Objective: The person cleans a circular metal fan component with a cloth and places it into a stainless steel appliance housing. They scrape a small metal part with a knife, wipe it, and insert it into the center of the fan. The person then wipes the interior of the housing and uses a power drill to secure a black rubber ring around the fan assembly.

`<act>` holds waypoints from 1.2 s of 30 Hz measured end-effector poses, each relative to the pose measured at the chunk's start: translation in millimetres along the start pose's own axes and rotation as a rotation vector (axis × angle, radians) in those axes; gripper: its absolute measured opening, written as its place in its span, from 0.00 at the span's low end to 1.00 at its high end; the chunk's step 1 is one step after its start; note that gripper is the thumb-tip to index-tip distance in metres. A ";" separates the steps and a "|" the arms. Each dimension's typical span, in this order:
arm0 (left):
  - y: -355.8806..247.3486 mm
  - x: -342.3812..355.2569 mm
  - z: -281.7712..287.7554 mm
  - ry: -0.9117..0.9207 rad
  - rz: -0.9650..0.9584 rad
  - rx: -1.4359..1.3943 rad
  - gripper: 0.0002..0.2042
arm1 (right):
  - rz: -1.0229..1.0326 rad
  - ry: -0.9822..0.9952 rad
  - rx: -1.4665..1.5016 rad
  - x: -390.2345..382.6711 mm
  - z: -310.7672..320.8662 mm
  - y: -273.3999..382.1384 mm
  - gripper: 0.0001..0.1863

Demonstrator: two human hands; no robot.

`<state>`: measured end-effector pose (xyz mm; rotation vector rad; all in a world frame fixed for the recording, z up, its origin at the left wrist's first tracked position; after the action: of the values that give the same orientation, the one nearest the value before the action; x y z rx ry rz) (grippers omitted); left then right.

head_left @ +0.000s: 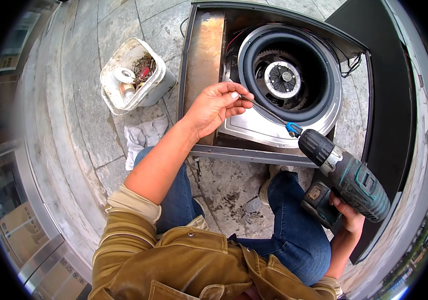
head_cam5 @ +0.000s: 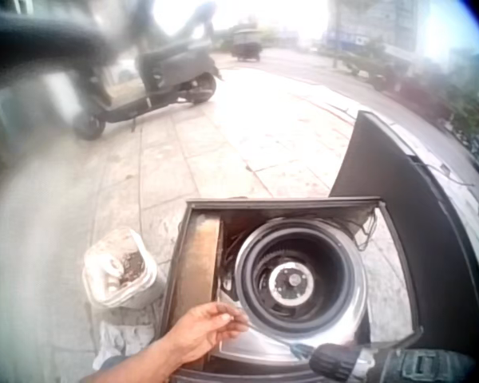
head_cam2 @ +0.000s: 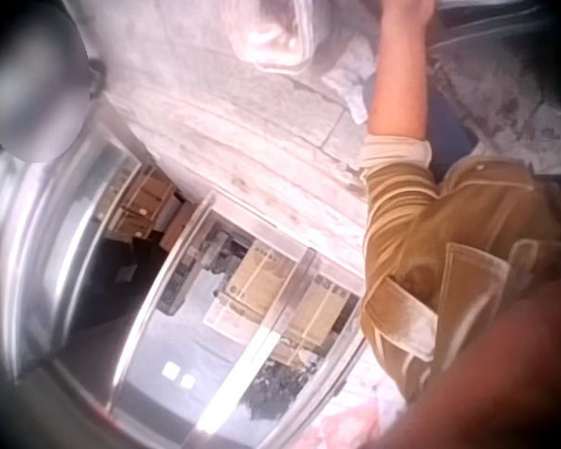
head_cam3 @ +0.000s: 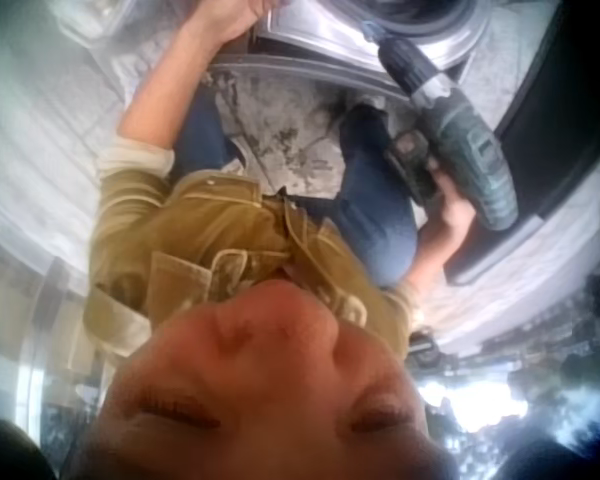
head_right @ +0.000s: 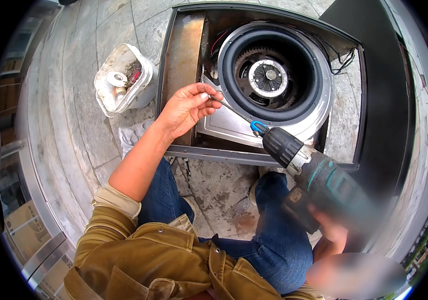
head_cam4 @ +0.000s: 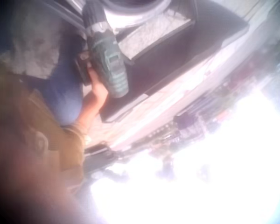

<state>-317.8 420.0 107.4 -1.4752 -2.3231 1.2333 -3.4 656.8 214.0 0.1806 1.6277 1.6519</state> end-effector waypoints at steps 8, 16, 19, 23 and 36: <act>-9.0 0.3 4.7 0.045 0.011 0.151 0.07 | -0.025 0.036 -0.004 2.7 -4.6 5.1 0.21; -19.5 8.4 1.0 0.063 0.052 0.373 0.08 | 0.014 0.013 0.010 5.2 0.6 -4.0 0.20; -22.7 13.3 -0.4 0.101 0.073 0.426 0.08 | 0.022 0.014 0.000 6.9 -2.0 -2.1 0.19; -27.8 20.7 -2.6 0.078 0.078 0.332 0.13 | 0.016 -0.018 0.004 8.4 -6.5 3.1 0.21; -49.2 12.1 33.5 -0.399 -0.282 0.851 0.12 | 0.119 0.034 -0.578 31.0 -33.6 77.9 0.16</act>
<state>-375.0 401.4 115.6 -0.6355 -1.6818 2.1654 -77.7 660.3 265.2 -0.0465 1.1176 2.1522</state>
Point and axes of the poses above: each hand's wrist, its own x-axis towards the middle knuckle, its own z-axis out of the back of the hand, y = z × x, the point moved 3 cm from there along x, towards the middle knuckle, and after that the axes turned 4 degrees about x, right-handed, at the moved point
